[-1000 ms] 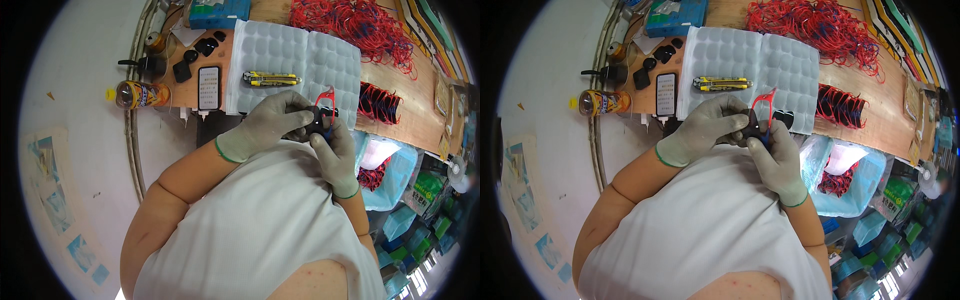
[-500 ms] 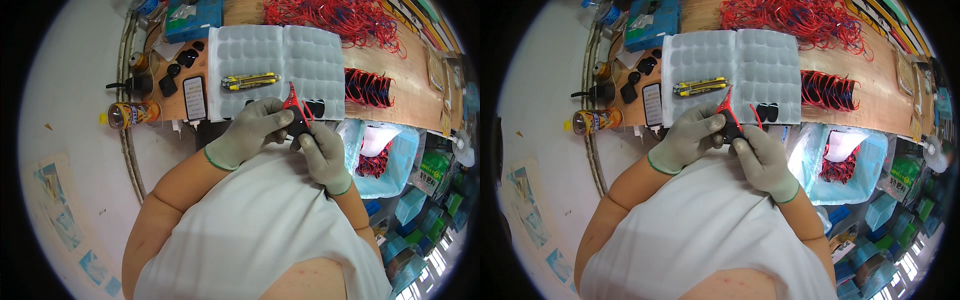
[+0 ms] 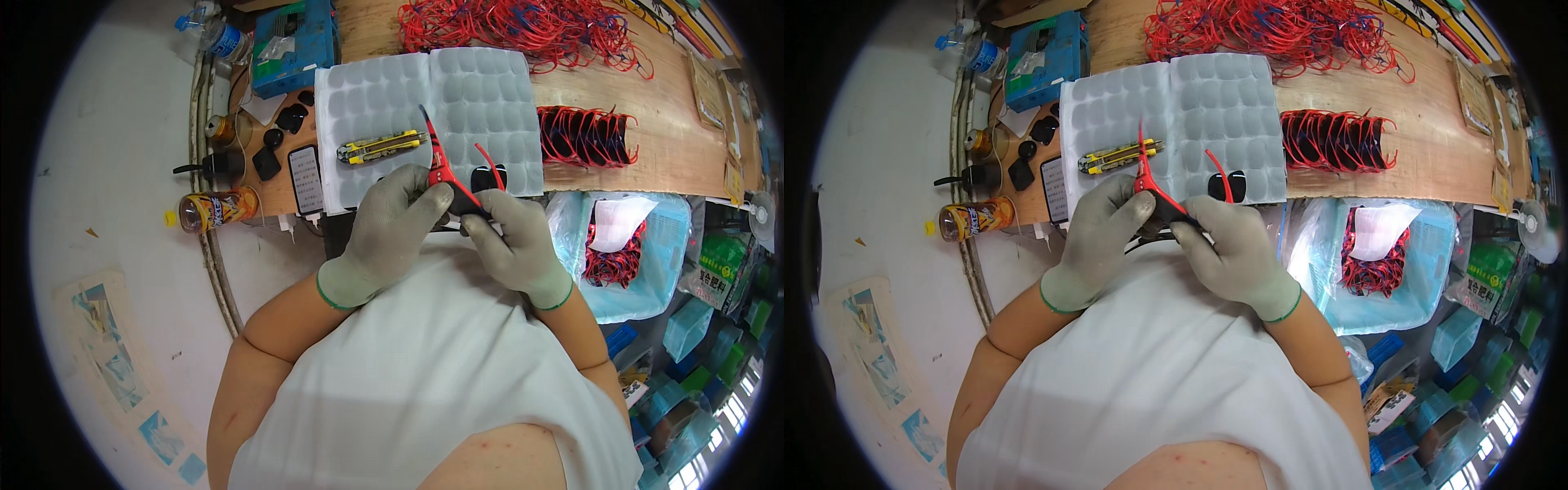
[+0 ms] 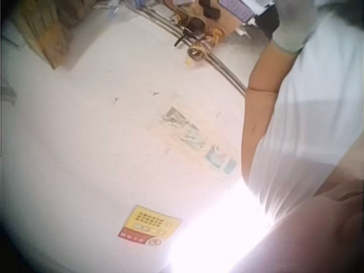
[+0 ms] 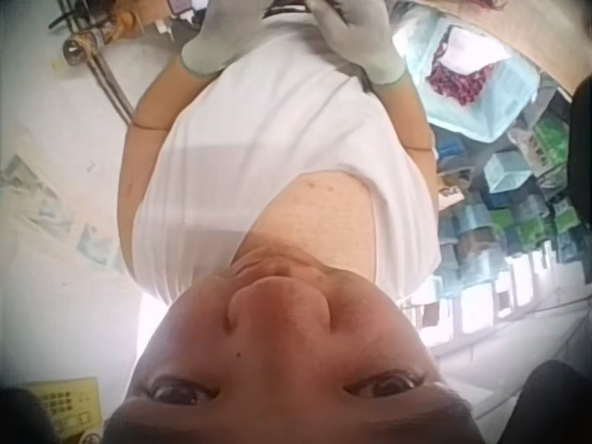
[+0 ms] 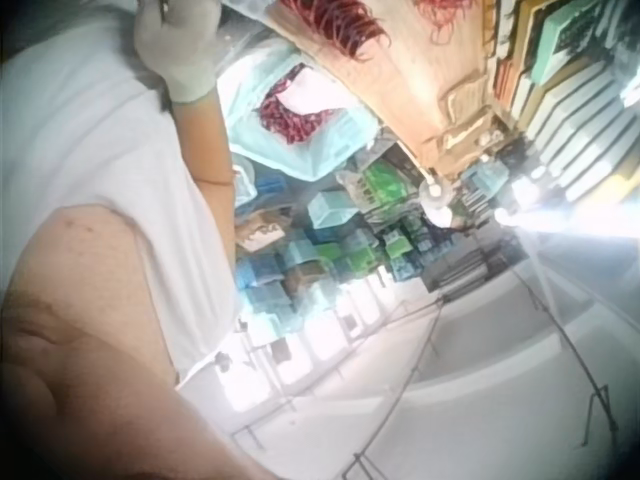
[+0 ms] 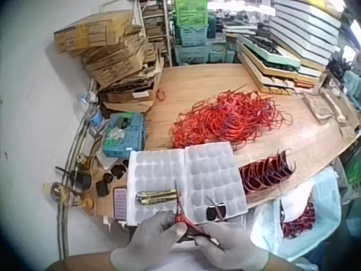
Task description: The person repeatedly picks black oval components from a foam tray and attaches red wires to them by hand. They place each wired unit into a blue bin and continue the cycle. A smartphone and utility knife are visible on the table but not used.
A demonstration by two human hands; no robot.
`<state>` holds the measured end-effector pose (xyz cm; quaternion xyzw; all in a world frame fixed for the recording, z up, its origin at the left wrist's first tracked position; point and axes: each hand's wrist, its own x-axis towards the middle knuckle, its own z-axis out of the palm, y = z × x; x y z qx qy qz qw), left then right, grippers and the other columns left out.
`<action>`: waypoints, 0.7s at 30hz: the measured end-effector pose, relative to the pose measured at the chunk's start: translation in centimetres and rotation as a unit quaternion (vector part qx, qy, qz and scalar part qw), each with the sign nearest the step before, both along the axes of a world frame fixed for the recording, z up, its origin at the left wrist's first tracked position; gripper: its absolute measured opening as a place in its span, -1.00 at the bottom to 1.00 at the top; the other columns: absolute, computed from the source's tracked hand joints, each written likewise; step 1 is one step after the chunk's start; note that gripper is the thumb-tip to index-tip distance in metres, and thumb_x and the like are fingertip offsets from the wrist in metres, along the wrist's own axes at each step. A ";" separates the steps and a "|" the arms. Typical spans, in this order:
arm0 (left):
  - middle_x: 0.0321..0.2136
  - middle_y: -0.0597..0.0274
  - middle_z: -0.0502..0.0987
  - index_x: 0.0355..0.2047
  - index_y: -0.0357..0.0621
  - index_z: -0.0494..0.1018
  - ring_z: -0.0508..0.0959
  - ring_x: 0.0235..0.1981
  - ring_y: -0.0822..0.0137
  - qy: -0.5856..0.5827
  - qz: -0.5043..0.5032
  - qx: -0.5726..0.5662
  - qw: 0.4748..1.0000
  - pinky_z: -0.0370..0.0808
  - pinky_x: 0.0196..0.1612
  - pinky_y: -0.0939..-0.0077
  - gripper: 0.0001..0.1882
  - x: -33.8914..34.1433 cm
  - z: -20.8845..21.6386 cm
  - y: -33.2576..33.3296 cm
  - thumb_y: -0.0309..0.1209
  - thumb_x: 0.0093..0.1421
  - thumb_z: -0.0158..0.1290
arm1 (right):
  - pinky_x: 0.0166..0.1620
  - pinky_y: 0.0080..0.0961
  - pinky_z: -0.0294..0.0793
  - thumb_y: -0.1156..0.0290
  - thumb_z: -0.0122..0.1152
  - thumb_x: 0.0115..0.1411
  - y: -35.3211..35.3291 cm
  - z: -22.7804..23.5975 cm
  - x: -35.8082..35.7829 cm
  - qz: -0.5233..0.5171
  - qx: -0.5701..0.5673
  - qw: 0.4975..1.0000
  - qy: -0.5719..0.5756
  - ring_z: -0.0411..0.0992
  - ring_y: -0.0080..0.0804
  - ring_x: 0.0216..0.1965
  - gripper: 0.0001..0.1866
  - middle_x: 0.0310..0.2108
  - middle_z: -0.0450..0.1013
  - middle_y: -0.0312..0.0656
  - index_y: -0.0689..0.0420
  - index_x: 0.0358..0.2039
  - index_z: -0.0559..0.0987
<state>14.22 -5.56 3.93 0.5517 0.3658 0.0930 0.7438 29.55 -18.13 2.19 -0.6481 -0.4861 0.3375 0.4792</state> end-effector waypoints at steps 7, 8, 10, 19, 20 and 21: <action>-0.26 0.24 0.54 -0.08 -0.35 0.43 0.56 -0.22 0.49 -0.165 0.002 0.001 0.986 0.56 -0.09 0.55 -0.84 -0.3 1.1 0.9 -0.52 0.40 -0.04 | -0.49 -0.43 0.36 0.56 0.19 0.22 2.1 2.3 -1.8 -0.061 0.069 0.995 0.034 0.41 -0.29 -0.61 -0.93 -0.57 0.41 -0.06 0.29 -0.31 0.55; -0.26 0.23 0.55 -0.08 -0.35 0.44 0.56 -0.22 0.50 -0.168 -0.007 0.012 0.986 0.56 -0.11 0.56 -0.83 -0.6 1.1 1.2 -0.52 0.40 -0.03 | -0.49 -0.44 0.37 0.57 0.18 0.22 2.7 2.4 -2.5 -0.078 0.087 0.992 0.036 0.41 -0.29 -0.61 -0.93 -0.57 0.42 -0.06 0.29 -0.30 0.55; -0.25 0.22 0.55 -0.08 -0.34 0.45 0.56 -0.23 0.51 -0.157 -0.024 0.035 0.987 0.56 -0.14 0.57 -0.83 -1.0 1.3 2.1 -0.52 0.39 -0.02 | -0.49 -0.45 0.38 0.58 0.17 0.21 3.4 2.8 -3.0 -0.092 0.099 0.991 0.011 0.42 -0.28 -0.61 -0.93 -0.57 0.42 -0.07 0.29 -0.29 0.55; -0.07 -0.01 0.56 -0.13 -0.27 0.54 0.60 -0.22 0.34 -0.190 -0.143 0.189 0.953 0.54 -0.13 0.42 -0.81 0.6 0.7 6.9 -0.51 0.25 0.11 | -0.51 -0.36 0.36 0.55 0.23 0.18 4.3 1.9 -1.8 -0.088 0.105 0.990 -0.012 0.39 -0.15 -0.63 -0.90 -0.59 0.40 -0.06 0.28 -0.31 0.54; 0.00 -0.07 0.52 -0.14 -0.26 0.55 0.60 -0.18 0.28 -0.192 -0.169 0.275 0.927 0.52 -0.08 0.37 -0.80 1.9 0.4 7.6 -0.50 0.22 0.13 | -0.49 -0.35 0.37 0.51 0.23 0.21 3.8 1.6 -1.0 -0.073 0.066 0.992 0.084 0.38 -0.13 -0.62 -0.89 -0.60 0.40 -0.05 0.28 -0.30 0.53; 0.08 -0.14 0.48 -0.14 -0.25 0.55 0.59 -0.13 0.21 -0.195 -0.191 0.359 0.893 0.51 -0.03 0.32 -0.78 3.2 0.3 8.3 -0.50 0.19 0.15 | -0.46 -0.33 0.38 0.49 0.24 0.22 3.5 0.8 -0.5 -0.082 0.046 0.986 0.136 0.41 -0.14 -0.57 -0.88 -0.56 0.41 -0.03 0.28 -0.29 0.53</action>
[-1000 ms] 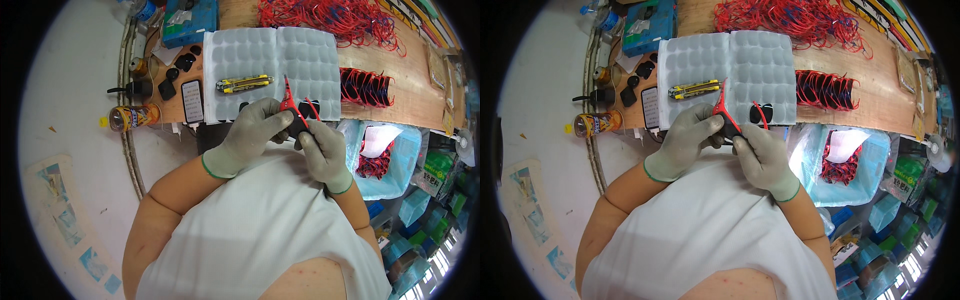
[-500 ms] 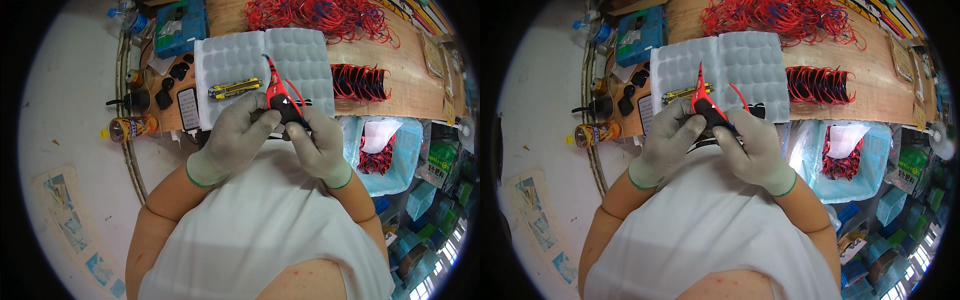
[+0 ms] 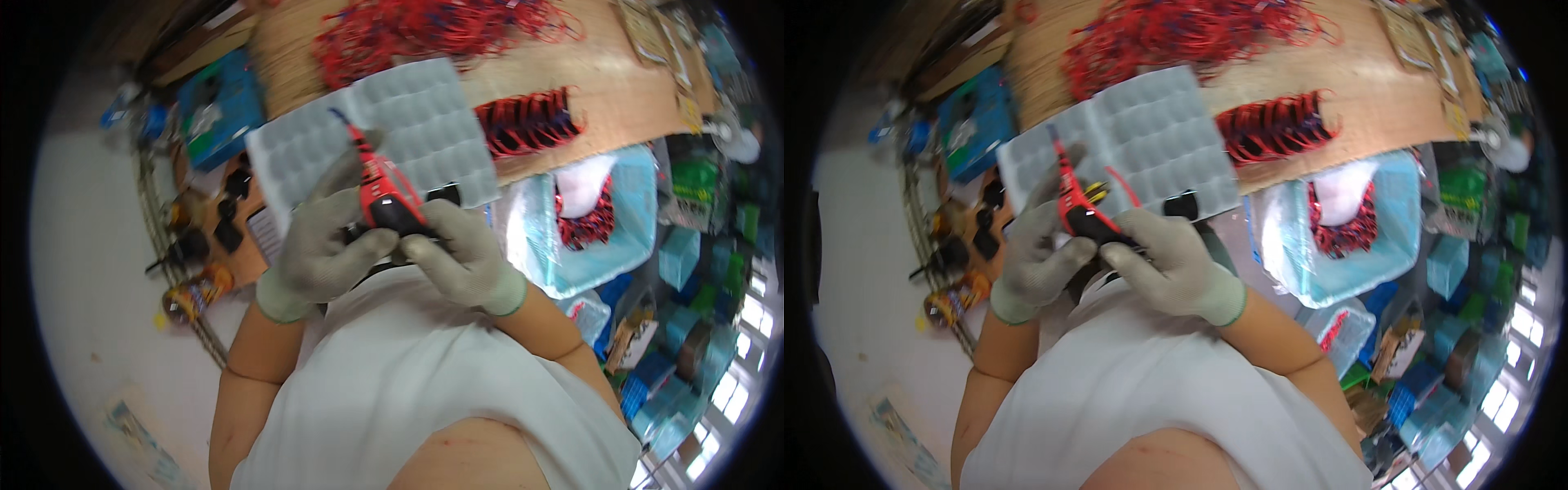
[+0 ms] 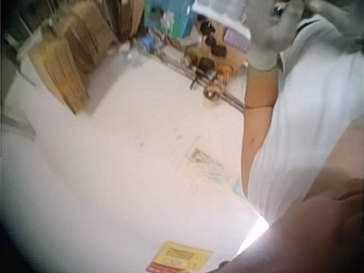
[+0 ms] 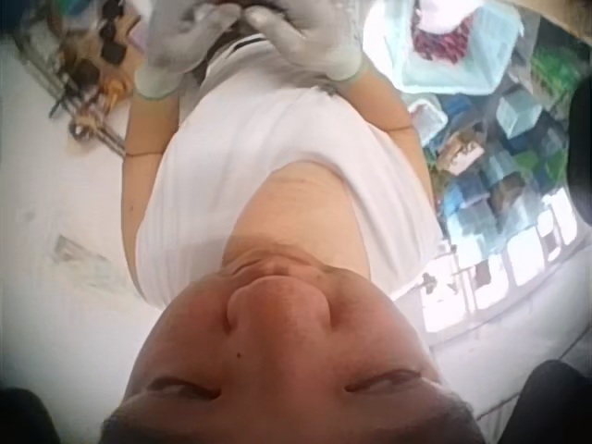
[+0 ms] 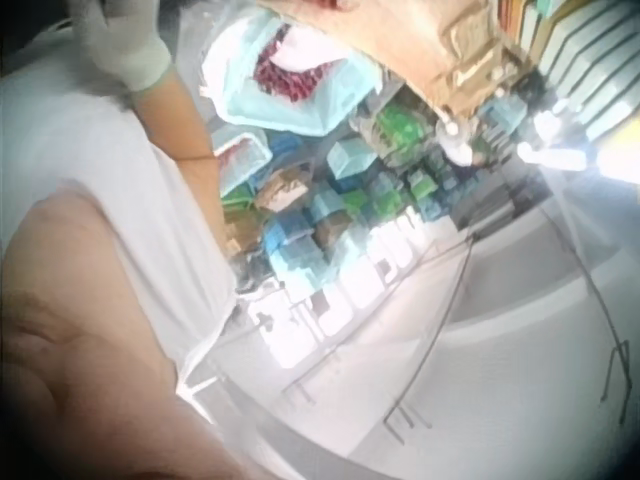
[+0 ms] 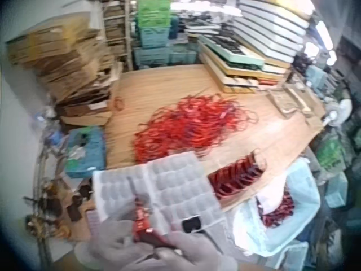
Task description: The person repeatedly picks black oval components from a foam tray and attaches red wires to them by hand. They place each wired unit into a blue bin and continue the cycle. A smartphone and utility knife are visible on the table but not used.
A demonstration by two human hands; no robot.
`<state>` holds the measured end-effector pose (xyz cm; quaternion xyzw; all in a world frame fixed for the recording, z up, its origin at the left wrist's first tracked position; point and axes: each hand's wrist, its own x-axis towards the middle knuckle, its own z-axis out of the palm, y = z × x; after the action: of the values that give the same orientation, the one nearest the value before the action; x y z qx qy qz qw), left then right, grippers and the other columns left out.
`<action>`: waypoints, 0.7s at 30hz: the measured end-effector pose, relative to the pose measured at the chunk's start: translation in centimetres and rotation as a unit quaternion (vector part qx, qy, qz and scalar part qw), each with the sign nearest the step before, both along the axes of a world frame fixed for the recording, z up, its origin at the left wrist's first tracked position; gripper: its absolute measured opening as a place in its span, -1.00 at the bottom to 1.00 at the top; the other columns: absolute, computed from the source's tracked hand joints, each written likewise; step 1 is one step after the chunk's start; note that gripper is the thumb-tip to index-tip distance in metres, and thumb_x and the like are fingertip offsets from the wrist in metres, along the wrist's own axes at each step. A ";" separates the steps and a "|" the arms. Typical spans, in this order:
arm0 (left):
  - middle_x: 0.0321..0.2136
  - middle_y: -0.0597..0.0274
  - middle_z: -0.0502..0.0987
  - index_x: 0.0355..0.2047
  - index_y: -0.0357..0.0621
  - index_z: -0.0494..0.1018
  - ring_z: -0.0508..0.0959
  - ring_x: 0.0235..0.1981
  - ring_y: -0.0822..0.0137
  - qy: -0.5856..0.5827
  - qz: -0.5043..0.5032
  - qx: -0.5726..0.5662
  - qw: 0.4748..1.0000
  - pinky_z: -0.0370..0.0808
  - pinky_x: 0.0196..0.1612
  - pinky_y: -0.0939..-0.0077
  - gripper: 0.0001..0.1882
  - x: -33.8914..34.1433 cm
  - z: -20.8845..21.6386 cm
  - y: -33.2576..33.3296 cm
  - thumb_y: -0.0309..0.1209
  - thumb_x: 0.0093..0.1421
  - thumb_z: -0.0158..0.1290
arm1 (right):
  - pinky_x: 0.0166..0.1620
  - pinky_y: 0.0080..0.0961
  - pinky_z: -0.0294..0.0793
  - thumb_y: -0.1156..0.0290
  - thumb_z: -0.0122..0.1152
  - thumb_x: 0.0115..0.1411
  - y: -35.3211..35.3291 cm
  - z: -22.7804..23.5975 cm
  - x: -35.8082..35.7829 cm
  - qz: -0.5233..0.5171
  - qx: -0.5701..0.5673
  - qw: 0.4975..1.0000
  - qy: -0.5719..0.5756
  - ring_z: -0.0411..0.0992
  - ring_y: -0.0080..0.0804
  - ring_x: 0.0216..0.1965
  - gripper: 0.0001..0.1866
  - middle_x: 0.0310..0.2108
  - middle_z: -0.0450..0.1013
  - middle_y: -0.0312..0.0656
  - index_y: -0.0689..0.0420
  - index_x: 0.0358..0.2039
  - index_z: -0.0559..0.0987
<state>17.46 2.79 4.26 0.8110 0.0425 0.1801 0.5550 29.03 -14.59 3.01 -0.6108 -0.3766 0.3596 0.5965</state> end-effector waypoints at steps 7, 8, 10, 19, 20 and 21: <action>0.02 -0.11 0.51 -0.09 -0.23 0.52 0.45 0.20 0.04 0.100 0.168 0.174 0.965 0.28 0.30 0.21 -0.72 10.6 -13.0 9.6 -0.31 0.30 0.04 | -0.26 -0.33 0.54 0.47 0.33 0.18 -6.1 -11.0 20.0 -0.195 -0.059 0.941 -0.272 0.51 -0.19 -0.38 -0.74 -0.40 0.54 -0.13 0.18 -0.10 0.59; 0.03 -0.07 0.51 -0.04 -0.25 0.49 0.48 0.13 0.11 0.181 0.260 0.128 0.940 0.36 0.23 0.22 -0.67 13.8 -14.0 13.3 -0.28 0.31 0.01 | -0.29 -0.32 0.55 0.39 0.23 0.27 -7.6 -12.4 25.0 -0.300 -0.204 0.899 -0.248 0.58 -0.15 -0.36 -0.75 -0.40 0.58 -0.04 0.18 -0.06 0.57; 0.04 0.00 0.52 0.03 -0.24 0.47 0.53 0.01 0.18 0.290 0.377 0.003 0.880 0.47 0.08 0.21 -0.62 18.1 -18.8 22.7 -0.26 0.32 0.00 | -0.17 -0.12 0.55 0.26 0.09 0.33 -9.9 -14.8 34.7 -0.334 -0.288 0.820 -0.364 0.58 0.08 -0.21 -0.69 -0.30 0.59 0.12 0.16 -0.02 0.55; -0.41 0.22 0.56 -0.38 -0.12 0.56 0.55 -0.40 0.28 0.347 0.479 -0.267 0.761 0.53 -0.34 0.36 -0.82 18.6 -24.7 27.3 -0.29 0.13 0.20 | 0.06 -0.03 0.45 0.14 0.02 0.34 -12.9 -20.7 40.7 -0.158 -0.462 0.814 -0.315 0.51 0.18 -0.04 -0.60 -0.13 0.56 0.15 0.13 0.02 0.56; -0.45 0.23 0.54 -0.43 -0.09 0.54 0.55 -0.43 0.28 0.286 0.467 -0.355 0.757 0.52 -0.38 0.39 -0.86 16.7 -25.1 28.3 -0.32 0.13 0.20 | 0.05 -0.03 0.46 0.14 0.02 0.34 -12.5 -20.6 40.7 -0.148 -0.453 0.818 -0.322 0.52 0.17 -0.05 -0.59 -0.14 0.57 0.14 0.13 0.03 0.56; -0.48 0.24 0.52 -0.47 -0.06 0.52 0.54 -0.45 0.29 0.220 0.451 -0.438 0.746 0.52 -0.42 0.42 -0.89 14.6 -25.5 29.1 -0.35 0.12 0.20 | 0.04 -0.06 0.47 0.15 0.04 0.33 -12.3 -20.1 40.8 -0.161 -0.441 0.811 -0.348 0.53 0.14 -0.07 -0.59 -0.15 0.58 0.13 0.15 0.02 0.56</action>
<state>32.07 31.91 -21.27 0.3827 0.5986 0.1873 0.6783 69.85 -26.93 -17.07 -0.9446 -0.2562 0.1493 0.1409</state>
